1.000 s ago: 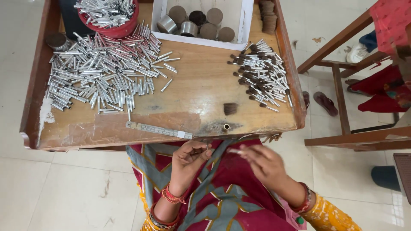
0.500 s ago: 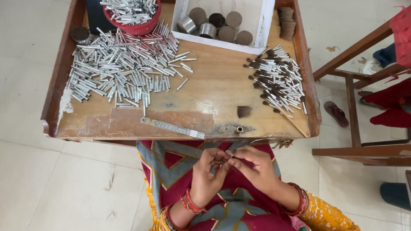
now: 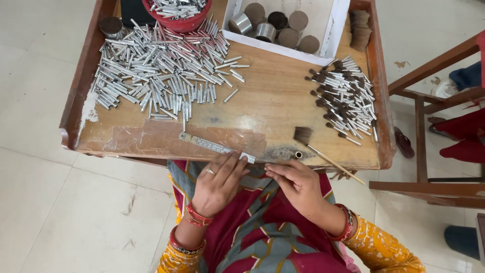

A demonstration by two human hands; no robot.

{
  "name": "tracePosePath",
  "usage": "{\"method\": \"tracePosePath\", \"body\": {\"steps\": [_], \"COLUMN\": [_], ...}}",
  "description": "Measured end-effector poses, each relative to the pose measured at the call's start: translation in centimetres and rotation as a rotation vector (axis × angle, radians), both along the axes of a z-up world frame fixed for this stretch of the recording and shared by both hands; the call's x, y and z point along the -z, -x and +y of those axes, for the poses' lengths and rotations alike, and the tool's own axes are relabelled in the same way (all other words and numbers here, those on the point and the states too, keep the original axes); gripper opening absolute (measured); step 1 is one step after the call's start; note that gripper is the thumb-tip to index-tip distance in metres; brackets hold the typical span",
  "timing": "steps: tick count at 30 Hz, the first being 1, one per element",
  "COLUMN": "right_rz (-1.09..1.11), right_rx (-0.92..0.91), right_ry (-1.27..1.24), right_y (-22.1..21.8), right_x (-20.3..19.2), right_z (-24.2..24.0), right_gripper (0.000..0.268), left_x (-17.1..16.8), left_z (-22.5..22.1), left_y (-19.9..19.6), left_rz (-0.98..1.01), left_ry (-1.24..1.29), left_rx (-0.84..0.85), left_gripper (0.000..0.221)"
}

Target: The person assembles the ferrule and bristles of makeup brushes by hand.

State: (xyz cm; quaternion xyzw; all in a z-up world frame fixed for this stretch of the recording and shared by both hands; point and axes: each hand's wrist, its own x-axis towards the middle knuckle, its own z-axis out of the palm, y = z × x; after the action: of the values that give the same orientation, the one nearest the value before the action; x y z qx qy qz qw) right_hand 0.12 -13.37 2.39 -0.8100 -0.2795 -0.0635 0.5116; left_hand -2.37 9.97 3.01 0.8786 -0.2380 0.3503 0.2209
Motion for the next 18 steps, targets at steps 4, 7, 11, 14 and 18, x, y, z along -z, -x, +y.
{"method": "tracePosePath", "body": {"steps": [4, 7, 11, 14, 18], "right_rz": [-0.209, -0.198, -0.192, -0.198, -0.260], "right_rx": [0.131, 0.214, 0.400, 0.353, 0.180], "right_ry": [0.006, -0.034, 0.016, 0.073, 0.137], "right_y": [0.9, 0.9, 0.4, 0.6, 1.5], "right_x": [-0.7, -0.7, -1.4, -1.7, -1.5], "right_z": [-1.1, -3.2, -5.2, -5.5, -3.0], "right_gripper": [0.027, 0.026, 0.022, 0.021, 0.024], "left_x": [1.0, 1.6, 2.3, 1.9, 1.6], "left_z": [-0.6, -1.7, -2.6, -2.8, -1.3], "left_y": [0.3, 0.1, -0.3, -0.3, -0.8], "left_rz": [-0.056, -0.026, -0.072, -0.054, -0.018], "left_ry": [0.010, -0.018, 0.090, 0.110, 0.030], "left_rx": [0.020, -0.001, -0.023, -0.057, -0.082], "left_gripper": [0.032, 0.034, 0.033, 0.034, 0.040]}}
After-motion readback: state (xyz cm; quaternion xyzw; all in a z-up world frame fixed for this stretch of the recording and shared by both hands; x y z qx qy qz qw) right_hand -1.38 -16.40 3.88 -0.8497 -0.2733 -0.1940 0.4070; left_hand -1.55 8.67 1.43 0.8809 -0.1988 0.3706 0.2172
